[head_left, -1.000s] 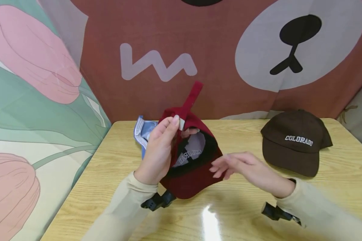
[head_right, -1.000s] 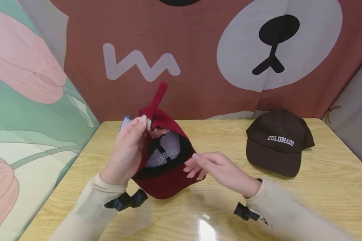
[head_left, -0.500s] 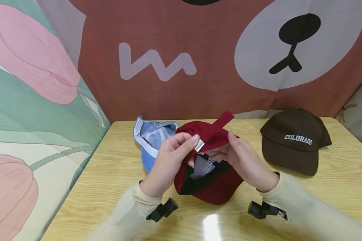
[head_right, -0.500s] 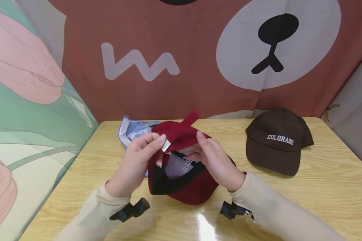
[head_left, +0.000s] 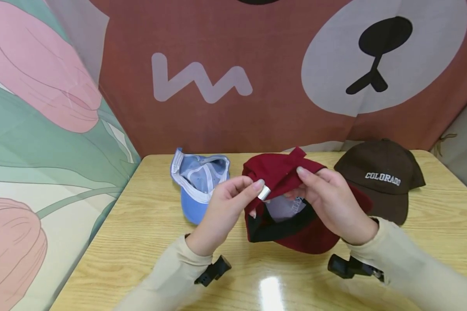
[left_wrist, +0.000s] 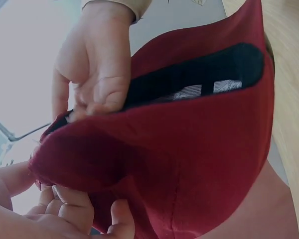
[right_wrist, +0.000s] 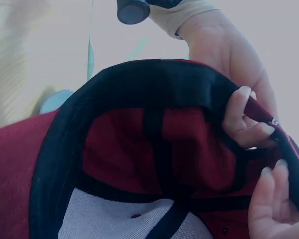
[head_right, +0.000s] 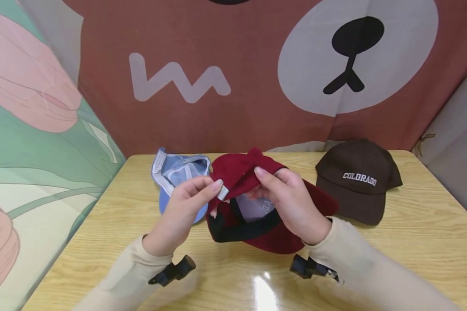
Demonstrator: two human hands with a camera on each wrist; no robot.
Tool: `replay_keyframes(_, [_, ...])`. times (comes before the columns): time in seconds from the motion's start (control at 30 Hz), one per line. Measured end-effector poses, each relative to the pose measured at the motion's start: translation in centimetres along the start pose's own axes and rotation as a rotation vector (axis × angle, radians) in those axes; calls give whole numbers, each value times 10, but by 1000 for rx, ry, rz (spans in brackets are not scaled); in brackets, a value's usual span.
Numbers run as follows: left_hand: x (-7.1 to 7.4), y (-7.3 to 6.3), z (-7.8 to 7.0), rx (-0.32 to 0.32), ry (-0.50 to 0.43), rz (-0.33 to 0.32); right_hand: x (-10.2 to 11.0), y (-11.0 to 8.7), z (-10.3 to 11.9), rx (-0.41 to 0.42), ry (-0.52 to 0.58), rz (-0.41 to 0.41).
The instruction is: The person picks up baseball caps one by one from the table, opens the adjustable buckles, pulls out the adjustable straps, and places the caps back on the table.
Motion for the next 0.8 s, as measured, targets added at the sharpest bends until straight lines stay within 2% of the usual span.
replay_keyframes(0.23, [-3,2,5,-5,24,6,-1,-1,5,0,-61,39])
replay_keyframes(0.4, [-6,7,8,-3,49,-18,0,3,8,-32,-125,-11])
replay_keyframes(0.47, [-5,9,8,-46,89,-40,2,6,10,-46,-133,-48])
replay_keyframes(0.57, [-3,13,6,-149,162,-68,5,11,13,-52,-122,-88])
replay_keyframes(0.63, [-3,14,6,-206,187,-64,6,14,14,-48,-120,-99])
replay_keyframes(0.7, [-4,16,7,-237,195,-41,6,16,14,-50,-113,-97])
replay_keyframes(0.8, [-7,19,9,-250,212,-2,6,20,13,-60,-115,-101])
Point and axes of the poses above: each hand's wrist, its own y-axis towards the middle knuckle, its own x-axis out of the back of the hand, z = x × y, the point moved 4 cm from there along y, towards the middle knuckle, and after that the axes turned 14 degrees about -x, right-handed, at the moved point
